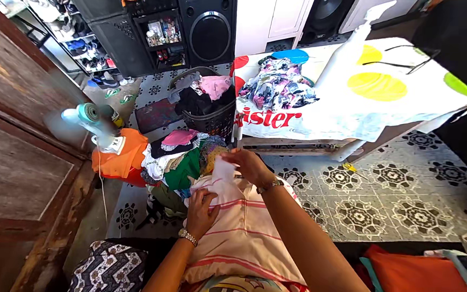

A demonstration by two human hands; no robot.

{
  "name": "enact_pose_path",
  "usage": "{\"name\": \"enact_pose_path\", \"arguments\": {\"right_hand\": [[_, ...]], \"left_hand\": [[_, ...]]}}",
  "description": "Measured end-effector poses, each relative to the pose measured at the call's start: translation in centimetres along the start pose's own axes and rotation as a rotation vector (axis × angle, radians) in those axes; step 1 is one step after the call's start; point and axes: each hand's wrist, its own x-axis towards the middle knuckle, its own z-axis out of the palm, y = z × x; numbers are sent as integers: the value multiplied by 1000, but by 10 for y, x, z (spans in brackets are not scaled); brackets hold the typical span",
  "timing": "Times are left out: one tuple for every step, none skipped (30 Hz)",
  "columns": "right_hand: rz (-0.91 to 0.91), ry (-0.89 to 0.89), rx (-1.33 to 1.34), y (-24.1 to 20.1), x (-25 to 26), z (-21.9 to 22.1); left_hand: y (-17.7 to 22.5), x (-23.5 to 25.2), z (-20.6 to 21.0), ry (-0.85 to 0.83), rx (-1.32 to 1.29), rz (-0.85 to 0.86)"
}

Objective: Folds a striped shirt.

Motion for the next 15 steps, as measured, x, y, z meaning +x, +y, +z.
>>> {"name": "enact_pose_path", "arguments": {"right_hand": [[-58,-57,-83,2,-1,-3],[-122,-68,-259,4,-2,-5],[-177,-41,-491,8,-3,-8],[-224,5,-747,15,-4,-14],[-256,55,-952,22,-8,-22],[-280,107,-1090,29,-15,-30],[-297,162,-1181,35,-24,-38],[-316,221,-1232,41,-32,-47],[-344,289,-1255,49,-40,-56],[-361,359,-1257,55,-46,-65],[-359,416,-1223,60,-51,-72],[-345,467,-1164,63,-54,-77],[-341,517,-1098,64,-56,-80],[-322,547,-1035,64,-56,-81],[-309,566,-983,64,-56,-82]], "left_hand": [[0,-1,1,9,-2,2],[-1,-1,0,15,-1,4],[-1,-2,0,21,1,8],[-2,-3,0,25,1,11],[-3,-3,0,25,4,10],[-3,-4,0,25,9,8],[-4,-4,0,26,11,4],[-4,-4,0,28,11,-2],[-3,-5,0,28,8,-4],[-3,-5,0,25,7,-3],[-2,-4,0,19,12,-4],[0,-3,-1,0,24,-12],[4,1,-5,-40,45,-29],[11,7,-10,-102,76,-57],[20,16,-15,-180,108,-90]]}}
